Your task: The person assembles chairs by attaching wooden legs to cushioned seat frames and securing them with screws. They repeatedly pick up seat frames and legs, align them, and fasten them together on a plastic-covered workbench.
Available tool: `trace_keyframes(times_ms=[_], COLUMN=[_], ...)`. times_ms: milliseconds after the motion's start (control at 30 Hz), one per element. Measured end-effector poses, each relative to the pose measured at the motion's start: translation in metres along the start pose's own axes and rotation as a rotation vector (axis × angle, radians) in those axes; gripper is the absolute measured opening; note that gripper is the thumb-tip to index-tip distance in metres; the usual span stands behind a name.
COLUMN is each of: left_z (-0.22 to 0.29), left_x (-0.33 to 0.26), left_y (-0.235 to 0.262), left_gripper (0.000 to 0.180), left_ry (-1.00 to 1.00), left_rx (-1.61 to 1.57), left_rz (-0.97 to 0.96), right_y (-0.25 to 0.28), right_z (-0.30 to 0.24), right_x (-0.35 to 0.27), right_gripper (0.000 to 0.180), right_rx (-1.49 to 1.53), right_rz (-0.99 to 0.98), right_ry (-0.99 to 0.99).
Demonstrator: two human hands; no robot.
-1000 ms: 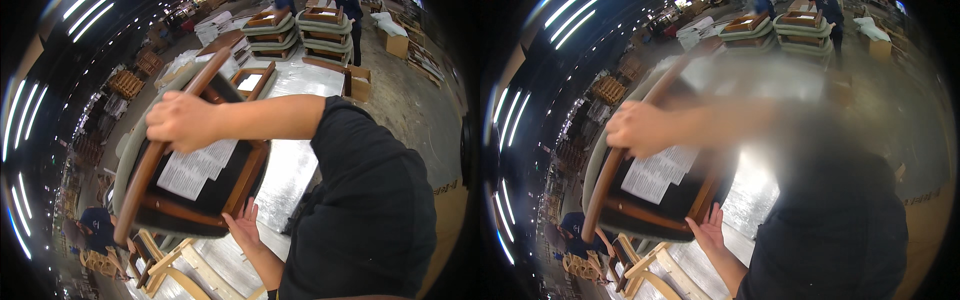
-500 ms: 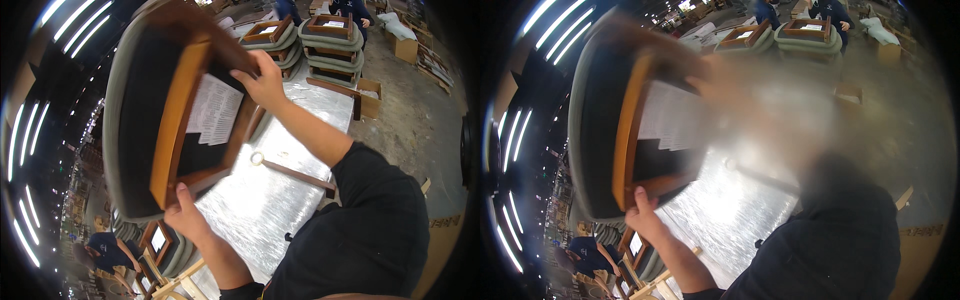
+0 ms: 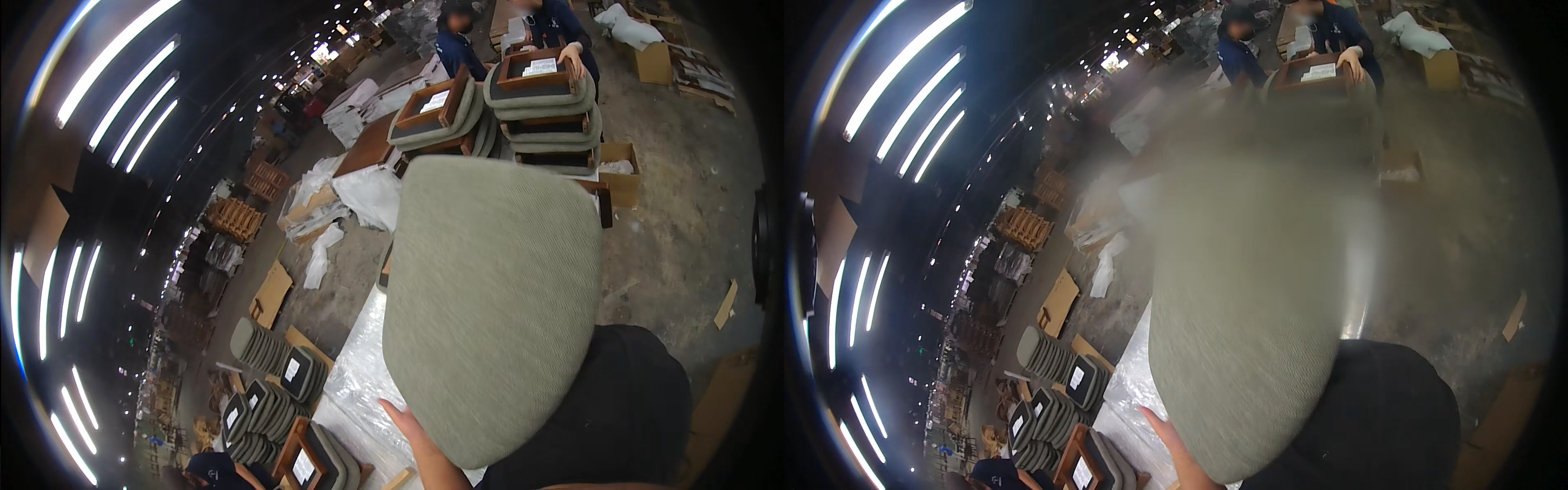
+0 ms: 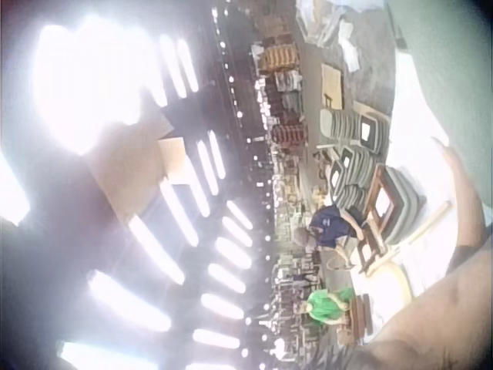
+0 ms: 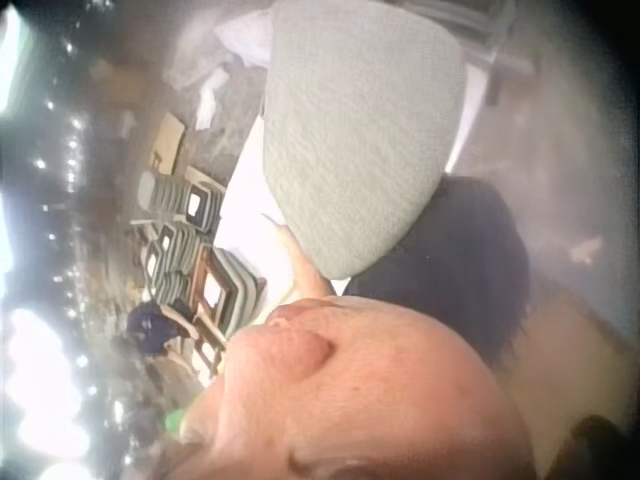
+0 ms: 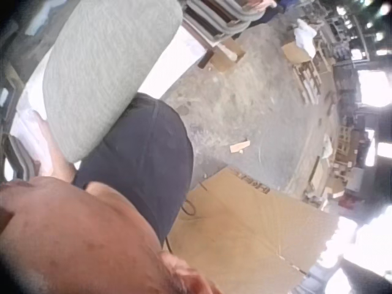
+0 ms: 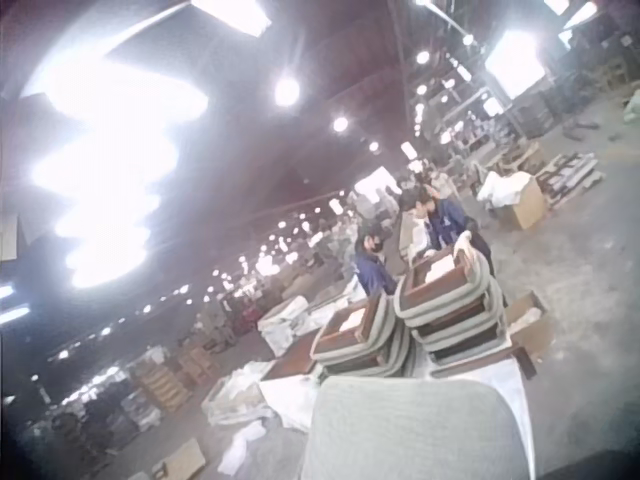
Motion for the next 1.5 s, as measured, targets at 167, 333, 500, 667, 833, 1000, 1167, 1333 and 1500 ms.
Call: trace_keyframes(times_ms=[167, 333, 500, 667, 833, 1000, 1167, 1333, 1500], left_z=[-0.037, -0.048, -0.028, -0.041, -0.047, -0.061, -0.102, -0.139, -0.157], left_x=[-0.01, -0.012, 0.045, 0.155, 0.299, 0.437, 0.514, 0.535, 0.542], left_y=[0.009, 0.018, 0.023, 0.031, -0.005, -0.019, -0.003, 0.01, 0.003], left_gripper=[0.093, 0.096, 0.094, 0.086, 0.077, 0.071, 0.072, 0.072, 0.071], left_ry=[0.114, 0.146, -0.079, -0.045, -0.047, 0.021, 0.109, 0.128, 0.112], left_rx=[-0.101, -0.206, -0.306, -0.162, -0.156, -0.186, -0.138, -0.111, -0.197], left_rz=[0.032, 0.021, -0.092, -0.073, -0.08, -0.012, 0.061, 0.083, 0.086], right_y=[-0.007, -0.062, -0.014, 0.092, 0.144, 0.176, 0.243, 0.283, 0.301], right_z=[-0.067, -0.213, -0.261, -0.206, -0.151, -0.081, -0.038, -0.029, -0.027], right_x=[0.062, 0.045, 0.061, 0.159, 0.307, 0.423, 0.483, 0.508, 0.533], right_gripper=[0.057, 0.061, 0.087, 0.103, 0.106, 0.102, 0.098, 0.093, 0.09], right_rx=[0.049, 0.044, -1.517, -2.114, -1.979, -1.984, -2.015, -2.053, -2.093], right_rz=[-0.265, -0.879, -0.617, -0.087, 0.075, 0.091, 0.196, 0.222, 0.153], right_ry=[-0.181, -0.651, -0.696, -0.46, -0.189, -0.141, -0.24, -0.151, -0.202])
Point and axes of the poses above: each hand's wrist, its own x-axis towards the middle knuckle, its own y-axis out of the back of the hand, z = x × y, the point moved 10 cm from there along x, towards the middle knuckle, and after that the axes turned 4 degrees about -y, right-handed, at the moved point
